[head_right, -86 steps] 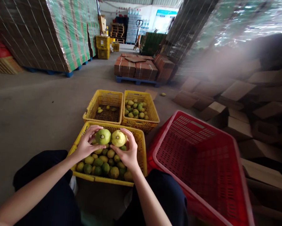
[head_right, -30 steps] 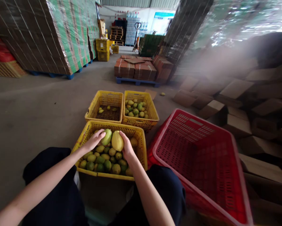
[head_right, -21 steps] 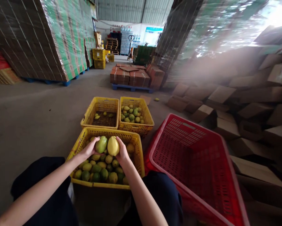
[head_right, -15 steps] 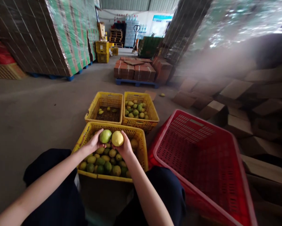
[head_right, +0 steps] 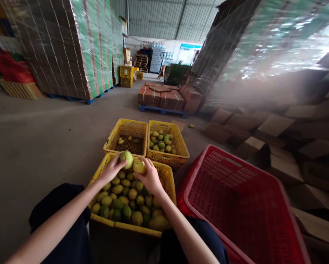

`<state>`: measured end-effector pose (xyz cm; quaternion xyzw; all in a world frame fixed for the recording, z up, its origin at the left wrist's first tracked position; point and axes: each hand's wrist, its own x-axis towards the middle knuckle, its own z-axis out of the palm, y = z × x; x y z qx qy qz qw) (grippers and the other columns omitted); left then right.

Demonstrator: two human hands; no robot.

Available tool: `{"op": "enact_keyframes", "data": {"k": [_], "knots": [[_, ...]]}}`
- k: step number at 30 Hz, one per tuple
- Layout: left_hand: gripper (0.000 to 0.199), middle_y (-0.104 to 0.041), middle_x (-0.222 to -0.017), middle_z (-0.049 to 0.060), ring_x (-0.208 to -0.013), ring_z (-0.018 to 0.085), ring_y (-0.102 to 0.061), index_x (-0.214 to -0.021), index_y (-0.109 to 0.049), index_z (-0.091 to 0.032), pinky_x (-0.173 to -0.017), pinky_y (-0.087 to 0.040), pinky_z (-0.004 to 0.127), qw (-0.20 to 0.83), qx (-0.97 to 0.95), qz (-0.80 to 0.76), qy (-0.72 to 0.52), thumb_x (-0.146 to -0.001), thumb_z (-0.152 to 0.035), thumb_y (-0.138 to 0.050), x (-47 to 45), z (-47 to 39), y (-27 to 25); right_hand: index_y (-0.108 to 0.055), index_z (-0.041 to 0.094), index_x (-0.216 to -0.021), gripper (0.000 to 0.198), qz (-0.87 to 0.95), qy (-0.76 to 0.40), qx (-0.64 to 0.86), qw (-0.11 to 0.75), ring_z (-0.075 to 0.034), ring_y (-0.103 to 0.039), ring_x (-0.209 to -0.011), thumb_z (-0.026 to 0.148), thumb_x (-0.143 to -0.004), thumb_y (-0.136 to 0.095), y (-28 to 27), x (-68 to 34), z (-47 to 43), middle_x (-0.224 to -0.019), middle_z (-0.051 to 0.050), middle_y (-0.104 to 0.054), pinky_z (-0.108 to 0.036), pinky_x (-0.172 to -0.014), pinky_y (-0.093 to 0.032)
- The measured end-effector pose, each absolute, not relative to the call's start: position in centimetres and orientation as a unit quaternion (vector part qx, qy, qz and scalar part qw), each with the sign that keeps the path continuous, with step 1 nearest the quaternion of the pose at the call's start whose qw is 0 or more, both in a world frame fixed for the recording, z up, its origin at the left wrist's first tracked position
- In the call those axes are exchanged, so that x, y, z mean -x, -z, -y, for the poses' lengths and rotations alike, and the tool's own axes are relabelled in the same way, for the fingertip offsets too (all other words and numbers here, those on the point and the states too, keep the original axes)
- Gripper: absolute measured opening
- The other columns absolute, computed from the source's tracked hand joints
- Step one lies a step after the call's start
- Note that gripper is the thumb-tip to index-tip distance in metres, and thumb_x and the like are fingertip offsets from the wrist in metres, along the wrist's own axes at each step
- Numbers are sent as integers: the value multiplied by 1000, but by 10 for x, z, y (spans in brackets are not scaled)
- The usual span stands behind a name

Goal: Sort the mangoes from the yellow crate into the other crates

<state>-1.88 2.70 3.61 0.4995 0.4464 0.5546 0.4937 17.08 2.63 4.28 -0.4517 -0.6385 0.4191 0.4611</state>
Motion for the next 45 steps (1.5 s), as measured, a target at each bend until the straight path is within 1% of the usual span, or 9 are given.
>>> {"op": "enact_keyframes", "data": {"k": [5,12,17,22,26,30,35,41,45], "knots": [[57,-67,-114,9,-109,27,-60,-109,-68,-23,-98,-45,35,430,-587,-407,-552,-56,-25,-88,19,-12,-49,-64,28,-110,43,647,-204,464,570,-28,-57,-111,29,-69,-78,-36,-175,-20,-116,-8,-59,-47,-99,-45],[51,-66,-117,9,-118,28,-55,-105,-73,-25,-111,-33,38,425,-590,-389,-566,-57,-17,-87,16,-3,-57,-57,29,-115,53,625,-242,454,587,-25,-54,-113,27,-67,-80,-21,-180,-8,-119,-6,-58,-44,-98,-47],[52,-58,-123,10,-118,27,-54,-110,-70,-25,-97,-47,34,430,-585,-392,-565,-60,-23,-86,14,-9,-46,-63,27,-111,52,622,-234,447,599,-27,-51,-115,26,-63,-83,-26,-181,-7,-118,-8,-55,-44,-94,-50],[54,-63,-115,8,-105,24,-62,-106,-67,-20,-90,-51,32,586,-444,-349,-581,-56,-26,-88,13,-11,-41,-61,29,-111,57,539,-412,417,604,-23,-58,-107,23,-60,-85,-43,-180,0,-114,-4,-61,-36,-89,-51],[37,-68,-108,7,-103,24,-64,-106,-61,-19,-83,-55,33,683,-281,-337,-583,-74,-33,-75,10,-8,-41,-61,26,-103,40,416,-604,388,558,-18,-63,-83,32,-67,-78,-49,-178,1,-96,-1,-68,-26,-67,-51],[34,-69,-106,6,-94,21,-67,-115,-59,-19,-76,-57,30,707,-212,-352,-575,-84,-33,-61,2,-8,-37,-64,22,-90,29,334,-687,355,539,-18,-62,-74,33,-65,-72,-40,-169,-4,-82,0,-69,-24,-55,-49],[38,-71,-80,5,-59,14,-64,-114,-63,-15,-51,-52,23,749,-129,-355,-544,-88,-41,-50,1,-10,-32,-62,21,-82,23,182,-761,355,511,-21,-64,-67,40,-70,-63,-33,-156,-9,-67,-3,-67,-25,-44,-45],[25,-72,-82,6,-88,18,-69,-89,-67,-15,-84,-57,32,749,5,-254,-612,-88,-28,-45,5,-15,-20,-64,23,-88,20,61,-779,277,559,-22,-70,-82,33,-71,-61,-30,-155,-11,-83,-2,-75,-32,-64,-57],[16,-72,-80,3,-83,15,-69,-82,-68,-17,-79,-56,29,725,-14,-295,-622,-84,-28,-55,3,-18,-16,-66,22,-84,18,74,-787,289,540,-23,-71,-80,35,-71,-64,-25,-154,-8,-79,-3,-74,-33,-62,-57]]}}
